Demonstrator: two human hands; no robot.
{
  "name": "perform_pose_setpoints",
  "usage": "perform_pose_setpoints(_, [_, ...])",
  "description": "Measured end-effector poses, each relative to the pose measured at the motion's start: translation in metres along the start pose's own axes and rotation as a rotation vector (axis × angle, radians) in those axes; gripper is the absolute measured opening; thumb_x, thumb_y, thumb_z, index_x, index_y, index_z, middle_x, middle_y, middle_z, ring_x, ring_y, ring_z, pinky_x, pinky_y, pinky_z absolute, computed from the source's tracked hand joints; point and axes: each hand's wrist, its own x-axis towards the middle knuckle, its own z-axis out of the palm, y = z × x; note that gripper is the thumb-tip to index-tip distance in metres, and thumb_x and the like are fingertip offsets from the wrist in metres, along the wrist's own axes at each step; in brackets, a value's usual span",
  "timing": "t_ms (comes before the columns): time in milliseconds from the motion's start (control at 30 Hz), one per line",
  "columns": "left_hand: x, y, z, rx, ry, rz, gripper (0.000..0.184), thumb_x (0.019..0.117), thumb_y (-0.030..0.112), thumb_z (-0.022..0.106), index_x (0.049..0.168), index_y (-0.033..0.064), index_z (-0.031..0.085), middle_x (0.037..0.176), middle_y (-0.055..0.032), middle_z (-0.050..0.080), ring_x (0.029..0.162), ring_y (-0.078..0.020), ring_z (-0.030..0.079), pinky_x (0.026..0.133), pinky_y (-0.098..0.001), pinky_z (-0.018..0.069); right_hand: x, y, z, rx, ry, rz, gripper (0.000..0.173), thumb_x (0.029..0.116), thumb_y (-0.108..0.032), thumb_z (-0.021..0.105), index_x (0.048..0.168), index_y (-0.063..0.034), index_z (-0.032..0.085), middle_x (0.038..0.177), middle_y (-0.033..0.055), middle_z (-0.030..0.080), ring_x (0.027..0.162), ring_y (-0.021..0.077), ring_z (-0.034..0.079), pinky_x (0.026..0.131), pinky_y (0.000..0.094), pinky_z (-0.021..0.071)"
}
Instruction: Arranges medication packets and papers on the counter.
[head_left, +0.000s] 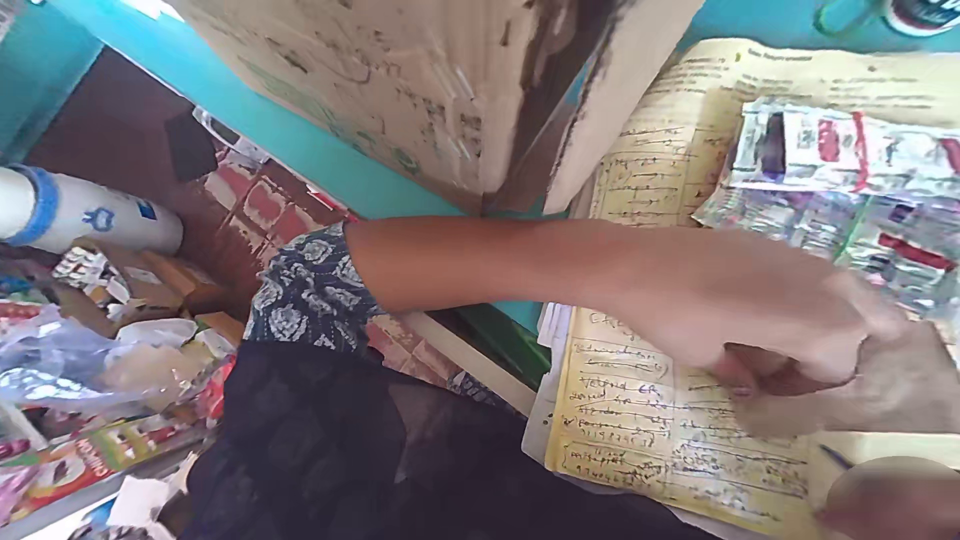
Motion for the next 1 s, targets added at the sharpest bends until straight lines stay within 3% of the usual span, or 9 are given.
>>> perform_pose_setpoints(133, [0.000,-0.003,0.008,0.090,0.106,0.102,0.009,0.0859,0.009,0.076,0.094,0.0050,0.079,0.100,-0.0108,0.072,0.098,-0.0252,0.069,0.084,-0.0387,0.0534,0.000,0.000,0.018,-0.038,0.094,0.113,0.024,0.0895,-0.011,0.069,0.105,-0.0288,0.070,0.101,-0.0256,0.070,0.084,-0.0099,0.066,0.072,0.0090,0.0558])
perform_pose_setpoints(233, [-0.001,-0.006,0.008,0.134,0.072,0.120,0.011,0.0883,0.010,0.073,0.098,0.0078,0.078,0.105,-0.0095,0.072,0.103,-0.0258,0.069,0.089,-0.0413,0.0539,0.000,0.000,0.019,-0.085,0.200,0.132,0.025,0.0859,-0.009,0.069,0.100,-0.0289,0.067,0.097,-0.0253,0.070,0.080,-0.0091,0.066,0.068,0.0096,0.0567])
perform_pose_setpoints(367, [-0.002,-0.006,0.009,0.144,0.058,0.128,0.016,0.0884,0.008,0.073,0.102,0.0113,0.080,0.108,-0.0087,0.072,0.108,-0.0258,0.068,0.095,-0.0427,0.0517,0.001,0.001,0.020,-0.079,0.179,0.127,0.025,0.0813,-0.007,0.072,0.097,-0.0272,0.068,0.095,-0.0243,0.070,0.080,-0.0103,0.065,0.068,0.0079,0.0558])
perform_pose_setpoints(567, [-0.002,-0.002,0.005,0.157,-0.034,0.074,0.023,0.0912,0.008,0.070,0.110,0.0178,0.079,0.129,-0.0058,0.069,0.128,-0.0283,0.060,0.107,-0.0462,0.0452,-0.002,0.003,0.026,-0.127,0.239,0.106,0.019,0.0814,-0.011,0.071,0.092,-0.0254,0.067,0.092,-0.0245,0.069,0.079,-0.0116,0.064,0.066,0.0061,0.0545])
perform_pose_setpoints(1000, [-0.003,-0.002,0.007,0.179,-0.038,0.081,0.022,0.0925,0.011,0.070,0.111,0.0179,0.079,0.130,-0.0033,0.069,0.131,-0.0266,0.058,0.109,-0.0454,0.0443,-0.002,0.004,0.025,-0.142,0.216,0.135,0.015,0.0805,-0.011,0.072,0.089,-0.0212,0.066,0.087,-0.0217,0.069,0.072,-0.0123,0.062,0.062,0.0057,0.0532])
